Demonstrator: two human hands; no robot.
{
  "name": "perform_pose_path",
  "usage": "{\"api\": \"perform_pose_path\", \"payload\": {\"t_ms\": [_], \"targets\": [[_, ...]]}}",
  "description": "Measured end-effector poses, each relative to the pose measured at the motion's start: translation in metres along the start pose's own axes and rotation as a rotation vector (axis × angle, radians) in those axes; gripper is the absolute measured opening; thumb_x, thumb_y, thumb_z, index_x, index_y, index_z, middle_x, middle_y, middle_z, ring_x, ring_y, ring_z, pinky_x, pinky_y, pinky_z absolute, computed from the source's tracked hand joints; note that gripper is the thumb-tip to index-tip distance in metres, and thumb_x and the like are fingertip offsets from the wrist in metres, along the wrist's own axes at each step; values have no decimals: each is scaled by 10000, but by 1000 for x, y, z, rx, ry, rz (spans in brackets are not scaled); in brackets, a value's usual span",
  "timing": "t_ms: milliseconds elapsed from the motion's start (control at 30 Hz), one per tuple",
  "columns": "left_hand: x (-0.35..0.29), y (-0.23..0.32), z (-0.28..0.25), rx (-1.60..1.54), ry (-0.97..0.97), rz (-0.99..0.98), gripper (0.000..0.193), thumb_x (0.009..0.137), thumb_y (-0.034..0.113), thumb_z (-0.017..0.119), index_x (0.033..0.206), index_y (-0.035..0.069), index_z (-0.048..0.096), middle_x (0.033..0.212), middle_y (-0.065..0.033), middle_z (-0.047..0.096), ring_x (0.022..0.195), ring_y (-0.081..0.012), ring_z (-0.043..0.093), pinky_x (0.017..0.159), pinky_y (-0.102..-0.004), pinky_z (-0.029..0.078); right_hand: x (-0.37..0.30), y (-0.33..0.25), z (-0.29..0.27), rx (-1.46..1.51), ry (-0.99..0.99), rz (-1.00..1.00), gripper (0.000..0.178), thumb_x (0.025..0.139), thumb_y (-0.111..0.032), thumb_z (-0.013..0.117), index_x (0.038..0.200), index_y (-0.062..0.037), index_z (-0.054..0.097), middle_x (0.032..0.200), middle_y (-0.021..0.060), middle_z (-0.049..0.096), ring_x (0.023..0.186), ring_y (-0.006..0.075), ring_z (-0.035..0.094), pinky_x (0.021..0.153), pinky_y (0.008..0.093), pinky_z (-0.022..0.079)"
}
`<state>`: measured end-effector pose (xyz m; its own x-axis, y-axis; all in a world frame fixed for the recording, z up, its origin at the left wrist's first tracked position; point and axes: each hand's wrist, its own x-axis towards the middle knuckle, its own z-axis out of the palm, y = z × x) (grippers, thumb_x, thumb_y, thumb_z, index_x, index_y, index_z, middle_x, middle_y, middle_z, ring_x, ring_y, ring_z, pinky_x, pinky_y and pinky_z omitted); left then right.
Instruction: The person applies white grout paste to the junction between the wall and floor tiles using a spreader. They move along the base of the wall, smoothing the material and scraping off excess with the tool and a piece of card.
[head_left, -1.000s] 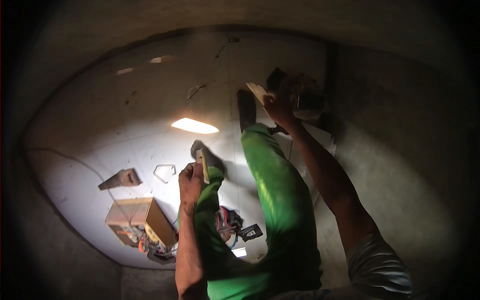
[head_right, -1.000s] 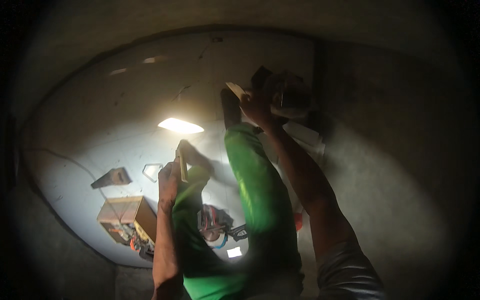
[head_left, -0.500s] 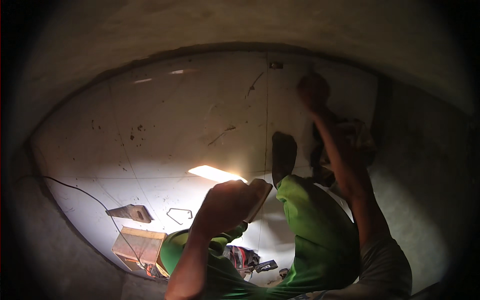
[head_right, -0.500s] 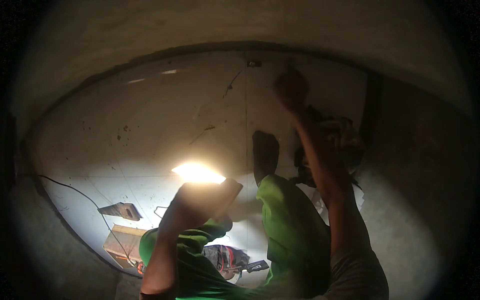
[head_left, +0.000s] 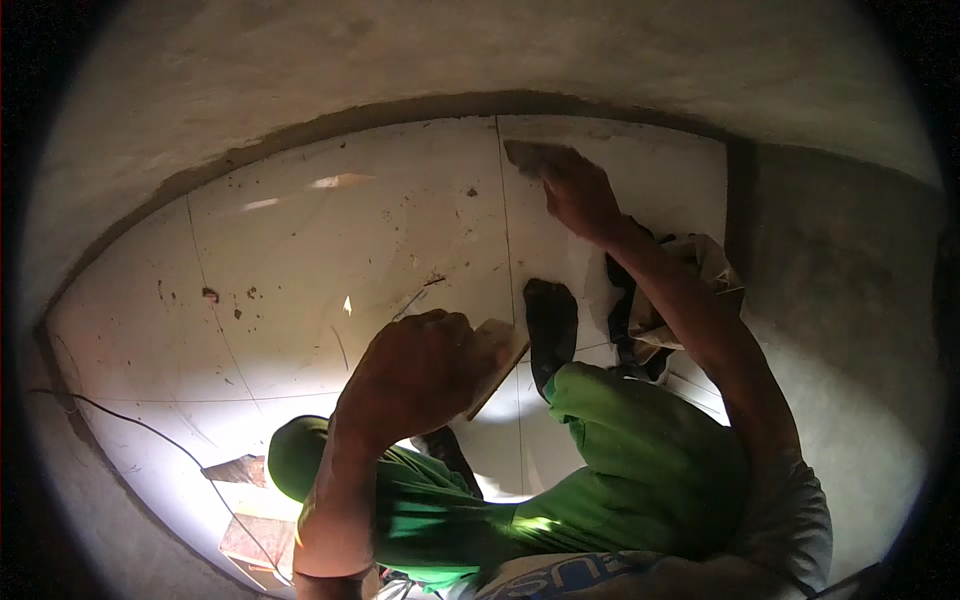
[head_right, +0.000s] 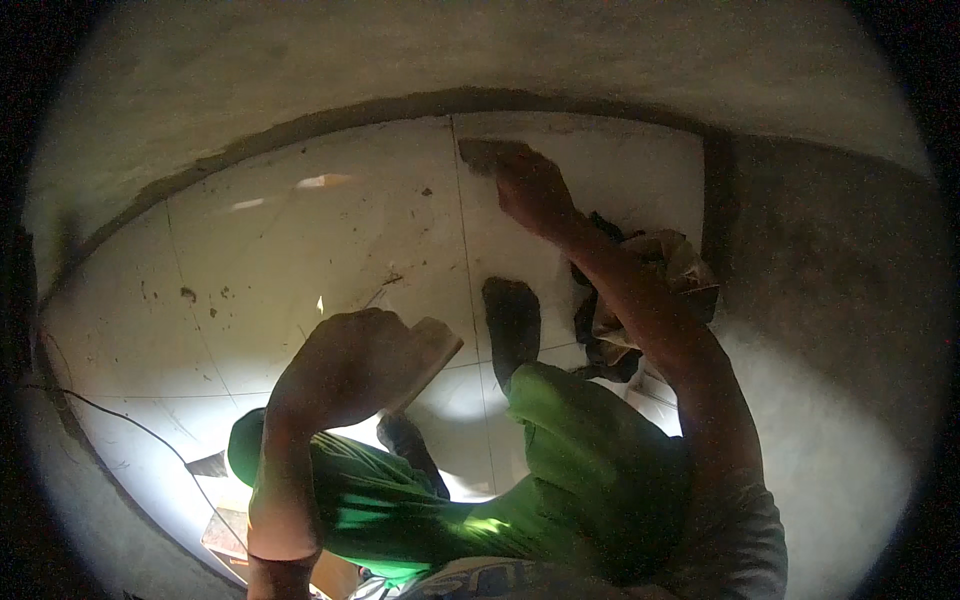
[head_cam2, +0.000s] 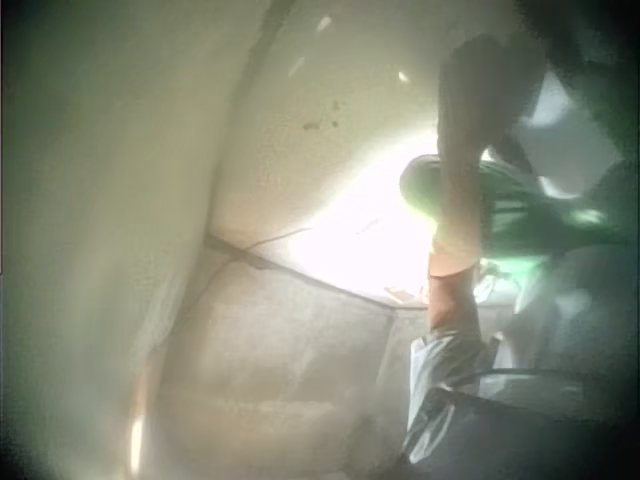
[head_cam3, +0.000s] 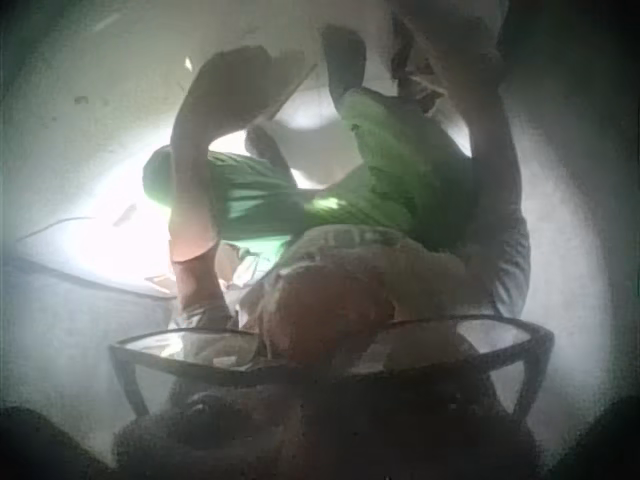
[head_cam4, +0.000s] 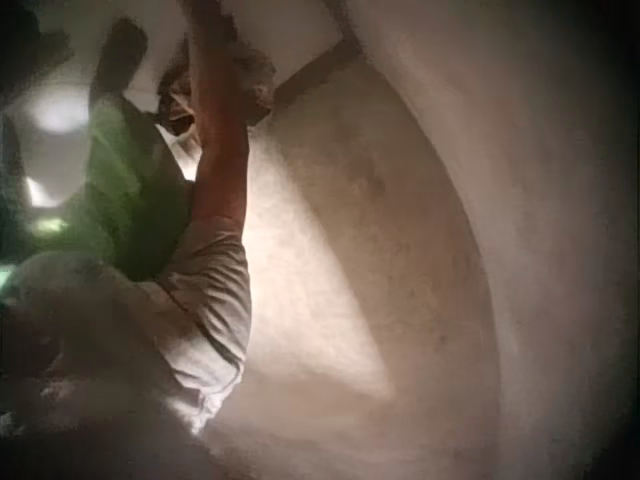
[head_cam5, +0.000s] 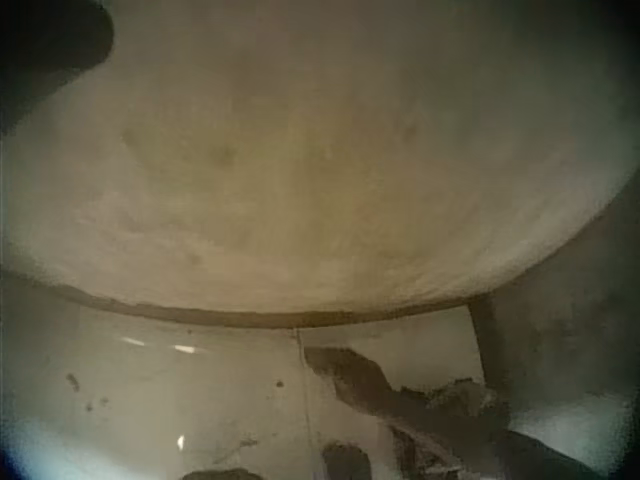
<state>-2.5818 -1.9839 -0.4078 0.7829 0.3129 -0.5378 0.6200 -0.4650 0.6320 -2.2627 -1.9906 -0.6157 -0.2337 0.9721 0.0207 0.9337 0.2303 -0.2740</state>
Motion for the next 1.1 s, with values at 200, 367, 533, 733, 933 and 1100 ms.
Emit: {"api": "perform_pose_path", "payload": {"t_ms": [200,367,533,733,933,1100], "targets": [[20,-14,29,25,-4,120,400,1071,390,528,951,96,771,832,-204,685,846,-396,725,773,-513,585,4,14,11,-124,-244,193,389,858,9,686,1246,-10,678,1224,176,697,1169,341,659,970,467,583],[2,-41,35,-148,-110,-170,468,1021,411,585,891,-12,734,911,-258,725,894,-408,734,806,-499,586,20,15,2,-52,-219,96,398,842,-11,709,1236,26,666,1215,204,679,1170,357,653,969,453,583],[-13,-40,38,-90,3,-53,454,989,386,625,869,-42,716,911,-257,724,887,-412,728,828,-502,581,5,-3,8,-87,-178,103,317,814,-46,731,1117,31,676,1091,215,676,1090,382,665,927,475,583],[-21,-40,33,-72,24,-7,395,980,351,639,927,-31,720,907,-234,718,899,-417,725,832,-512,576,34,27,2,-148,-236,67,260,820,-55,706,1070,16,692,1162,216,672,1099,392,658,899,501,583],[-23,-43,26,-93,-106,-79,359,1008,336,601,976,8,743,923,-228,726,907,-399,737,842,-496,588,7,2,27,-113,-237,9,322,804,-59,708,1119,5,700,1271,179,664,1224,377,614,945,497,584],[-27,-45,34,-41,-23,-79,371,1022,349,585,985,19,748,932,-226,728,891,-383,740,848,-487,595,36,10,19,-239,-247,65,318,800,-79,720,1104,16,699,1312,181,641,1240,360,599,943,481,589]]}}
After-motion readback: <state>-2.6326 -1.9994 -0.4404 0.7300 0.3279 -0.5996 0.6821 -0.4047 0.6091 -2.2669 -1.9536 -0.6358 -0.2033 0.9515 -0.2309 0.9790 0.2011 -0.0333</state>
